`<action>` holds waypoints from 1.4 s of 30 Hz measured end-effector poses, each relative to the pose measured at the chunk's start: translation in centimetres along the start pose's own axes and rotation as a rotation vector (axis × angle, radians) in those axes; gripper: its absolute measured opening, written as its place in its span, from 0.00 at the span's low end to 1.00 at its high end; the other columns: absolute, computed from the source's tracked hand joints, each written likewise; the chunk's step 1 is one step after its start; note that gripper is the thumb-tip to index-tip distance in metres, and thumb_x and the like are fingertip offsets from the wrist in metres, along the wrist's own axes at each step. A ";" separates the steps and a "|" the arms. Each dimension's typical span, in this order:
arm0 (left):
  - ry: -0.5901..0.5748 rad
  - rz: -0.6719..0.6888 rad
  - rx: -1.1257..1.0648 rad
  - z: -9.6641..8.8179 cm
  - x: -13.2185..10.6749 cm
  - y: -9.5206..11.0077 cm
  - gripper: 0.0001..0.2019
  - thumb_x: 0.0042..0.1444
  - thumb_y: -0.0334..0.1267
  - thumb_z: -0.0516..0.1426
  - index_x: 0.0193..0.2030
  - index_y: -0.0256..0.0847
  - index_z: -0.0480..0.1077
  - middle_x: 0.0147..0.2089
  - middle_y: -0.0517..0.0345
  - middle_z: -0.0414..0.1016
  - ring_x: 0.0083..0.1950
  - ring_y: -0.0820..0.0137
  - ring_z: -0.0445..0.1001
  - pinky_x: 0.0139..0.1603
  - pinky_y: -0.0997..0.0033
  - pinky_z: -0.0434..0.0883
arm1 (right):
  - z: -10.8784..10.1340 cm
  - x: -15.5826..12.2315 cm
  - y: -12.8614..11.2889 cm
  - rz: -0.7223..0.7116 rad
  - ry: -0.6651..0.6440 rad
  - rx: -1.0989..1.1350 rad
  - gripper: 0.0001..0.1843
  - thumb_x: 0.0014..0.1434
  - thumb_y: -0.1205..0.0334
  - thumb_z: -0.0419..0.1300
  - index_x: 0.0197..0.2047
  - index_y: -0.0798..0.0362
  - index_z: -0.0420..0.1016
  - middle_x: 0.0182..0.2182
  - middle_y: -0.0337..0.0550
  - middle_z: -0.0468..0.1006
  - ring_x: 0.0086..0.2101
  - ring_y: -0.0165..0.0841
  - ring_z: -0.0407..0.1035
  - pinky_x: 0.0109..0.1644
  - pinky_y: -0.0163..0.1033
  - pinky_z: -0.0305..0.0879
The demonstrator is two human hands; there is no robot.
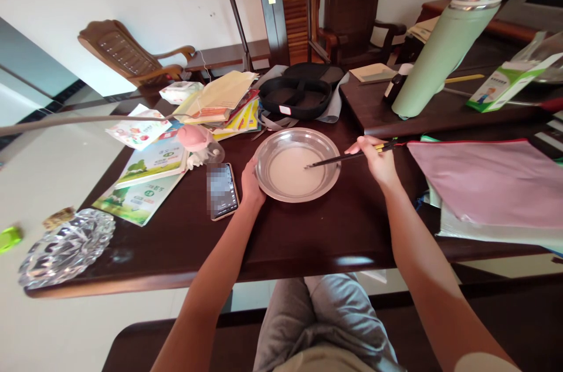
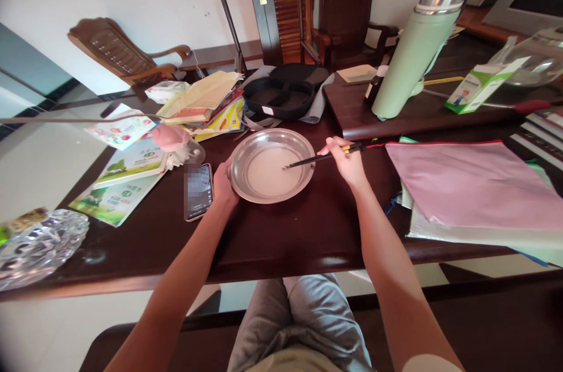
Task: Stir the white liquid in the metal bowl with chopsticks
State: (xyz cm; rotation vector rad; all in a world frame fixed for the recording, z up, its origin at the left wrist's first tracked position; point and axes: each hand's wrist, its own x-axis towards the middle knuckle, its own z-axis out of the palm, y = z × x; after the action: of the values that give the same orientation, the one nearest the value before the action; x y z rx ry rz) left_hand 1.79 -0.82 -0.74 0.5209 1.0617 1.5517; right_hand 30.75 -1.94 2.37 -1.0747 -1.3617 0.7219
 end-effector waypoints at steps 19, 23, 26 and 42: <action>-0.003 -0.007 -0.013 0.2 -0.2 0.2 0.12 0.50 0.40 0.60 0.40 0.39 0.80 0.40 0.54 0.85 0.51 0.57 0.81 0.55 0.63 0.75 | 0.9 -0.4 -0.2 0.034 -0.190 0.035 0.27 0.59 0.32 0.63 0.25 0.47 0.79 0.27 0.42 0.84 0.33 0.40 0.80 0.45 0.46 0.75; -0.019 0.002 -0.012 0.2 -0.2 0.1 0.15 0.51 0.40 0.60 0.44 0.39 0.80 0.41 0.54 0.85 0.50 0.58 0.81 0.55 0.63 0.75 | 1.5 -0.4 0.0 0.013 -0.232 -0.045 0.25 0.58 0.32 0.64 0.30 0.47 0.82 0.33 0.44 0.87 0.38 0.41 0.81 0.44 0.45 0.74; -0.017 -0.004 -0.008 0.1 -0.1 0.1 0.15 0.51 0.40 0.60 0.45 0.40 0.80 0.41 0.55 0.85 0.51 0.57 0.81 0.55 0.62 0.75 | 0.5 -0.2 0.0 0.011 -0.124 -0.046 0.25 0.59 0.34 0.64 0.27 0.47 0.80 0.30 0.43 0.86 0.37 0.40 0.81 0.45 0.45 0.73; -0.037 0.002 -0.011 0.3 -0.4 0.3 0.16 0.51 0.39 0.59 0.44 0.38 0.80 0.42 0.53 0.85 0.51 0.57 0.81 0.56 0.62 0.75 | -0.5 0.0 0.2 0.004 -0.068 -0.007 0.25 0.62 0.37 0.63 0.24 0.48 0.78 0.27 0.42 0.84 0.34 0.40 0.80 0.46 0.45 0.74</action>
State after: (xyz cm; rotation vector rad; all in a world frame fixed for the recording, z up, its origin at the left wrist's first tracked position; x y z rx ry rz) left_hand 1.98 -1.04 -0.23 0.5415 1.0247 1.5436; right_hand 31.23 -1.94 2.23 -1.0666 -1.4213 0.7627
